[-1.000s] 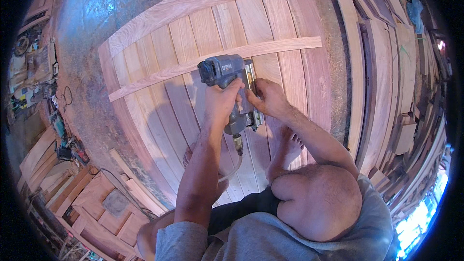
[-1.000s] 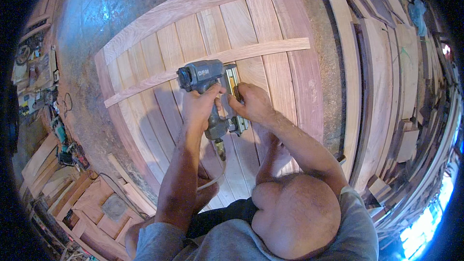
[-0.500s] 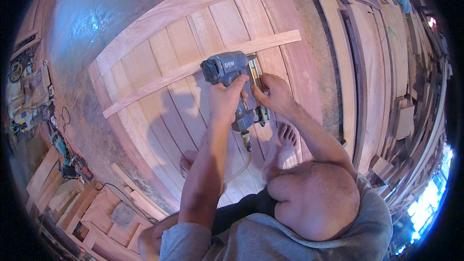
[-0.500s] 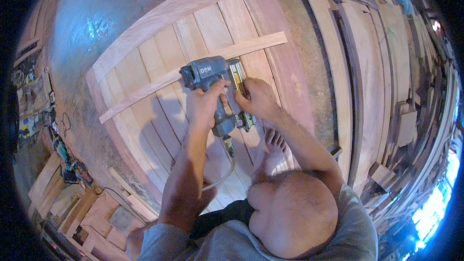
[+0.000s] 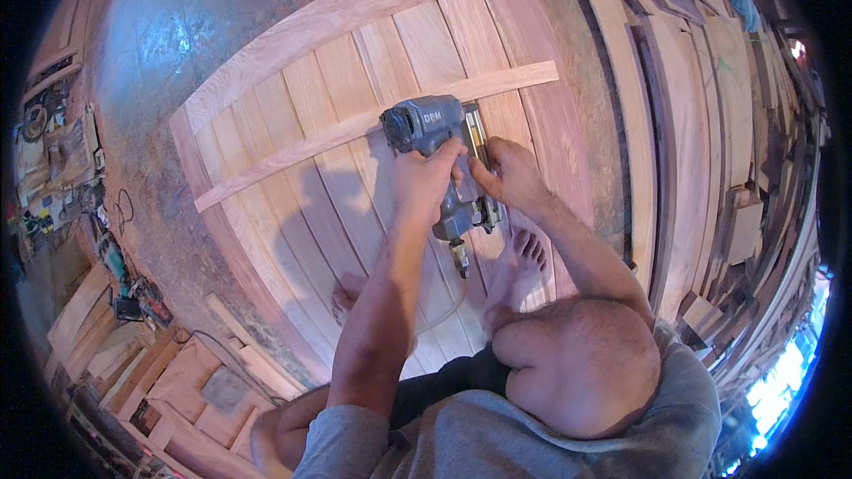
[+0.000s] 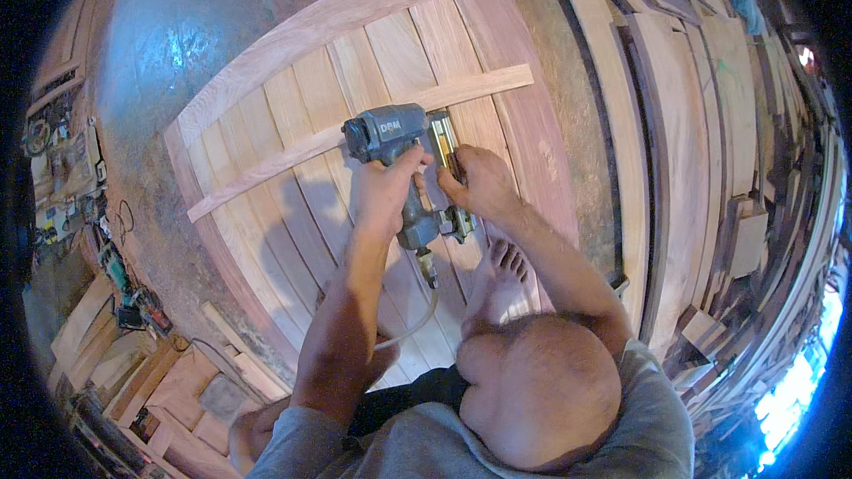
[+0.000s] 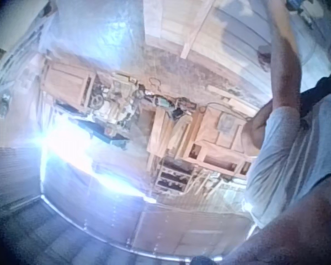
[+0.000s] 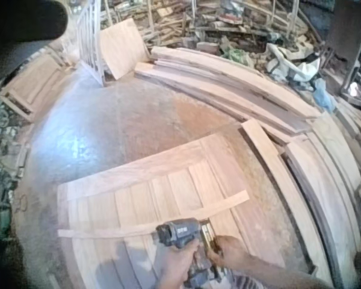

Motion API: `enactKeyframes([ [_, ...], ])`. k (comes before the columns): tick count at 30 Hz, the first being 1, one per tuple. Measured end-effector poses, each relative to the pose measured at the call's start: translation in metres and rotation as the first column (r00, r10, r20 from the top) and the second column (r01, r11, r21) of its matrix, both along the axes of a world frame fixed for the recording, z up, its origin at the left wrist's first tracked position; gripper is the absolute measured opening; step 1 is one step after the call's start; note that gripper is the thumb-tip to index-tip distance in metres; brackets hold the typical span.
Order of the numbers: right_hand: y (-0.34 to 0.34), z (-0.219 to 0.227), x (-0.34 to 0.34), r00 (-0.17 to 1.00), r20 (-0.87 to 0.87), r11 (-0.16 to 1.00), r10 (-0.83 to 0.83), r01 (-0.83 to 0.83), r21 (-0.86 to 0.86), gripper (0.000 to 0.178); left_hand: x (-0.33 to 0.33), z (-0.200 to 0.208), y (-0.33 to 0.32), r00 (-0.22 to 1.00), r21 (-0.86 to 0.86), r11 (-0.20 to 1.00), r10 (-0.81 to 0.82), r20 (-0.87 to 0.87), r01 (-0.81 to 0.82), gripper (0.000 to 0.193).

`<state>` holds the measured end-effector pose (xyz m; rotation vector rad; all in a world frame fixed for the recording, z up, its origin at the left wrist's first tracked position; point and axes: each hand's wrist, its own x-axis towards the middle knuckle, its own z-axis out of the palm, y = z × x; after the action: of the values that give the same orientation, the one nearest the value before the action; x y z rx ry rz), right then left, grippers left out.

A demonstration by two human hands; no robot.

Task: The person uses a pneumatic nail gun to fasten thin wooden strips across a larger wooden panel. They position each strip and drive nails along its length, working systematically across the surface.

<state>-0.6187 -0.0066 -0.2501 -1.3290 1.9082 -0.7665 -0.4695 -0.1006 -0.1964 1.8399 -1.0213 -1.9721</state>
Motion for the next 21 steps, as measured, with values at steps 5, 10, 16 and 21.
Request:
enactKeyframes([
  [5,0.027,0.051,-0.008,0.542,0.692,0.863,-0.477,0.437,0.252,0.041,-0.016,0.02,0.035,0.994,-0.219,0.97,-0.107,0.018,0.108,0.034],
  [10,0.04,0.067,-0.024,0.241,0.749,0.754,-0.617,0.452,0.476,0.039,-0.024,0.021,0.061,0.951,-0.626,0.726,-0.295,0.089,0.284,0.044],
  [16,0.05,0.058,-0.047,0.244,0.595,0.619,-0.766,0.53,0.58,0.027,-0.031,-0.014,0.081,0.815,-0.054,0.829,-0.532,0.231,0.557,0.052],
  [21,0.043,0.078,-0.081,0.616,0.659,0.896,-0.432,0.373,0.239,0.026,-0.073,-0.048,0.11,0.911,-0.237,0.879,-0.401,0.101,0.413,0.044],
])
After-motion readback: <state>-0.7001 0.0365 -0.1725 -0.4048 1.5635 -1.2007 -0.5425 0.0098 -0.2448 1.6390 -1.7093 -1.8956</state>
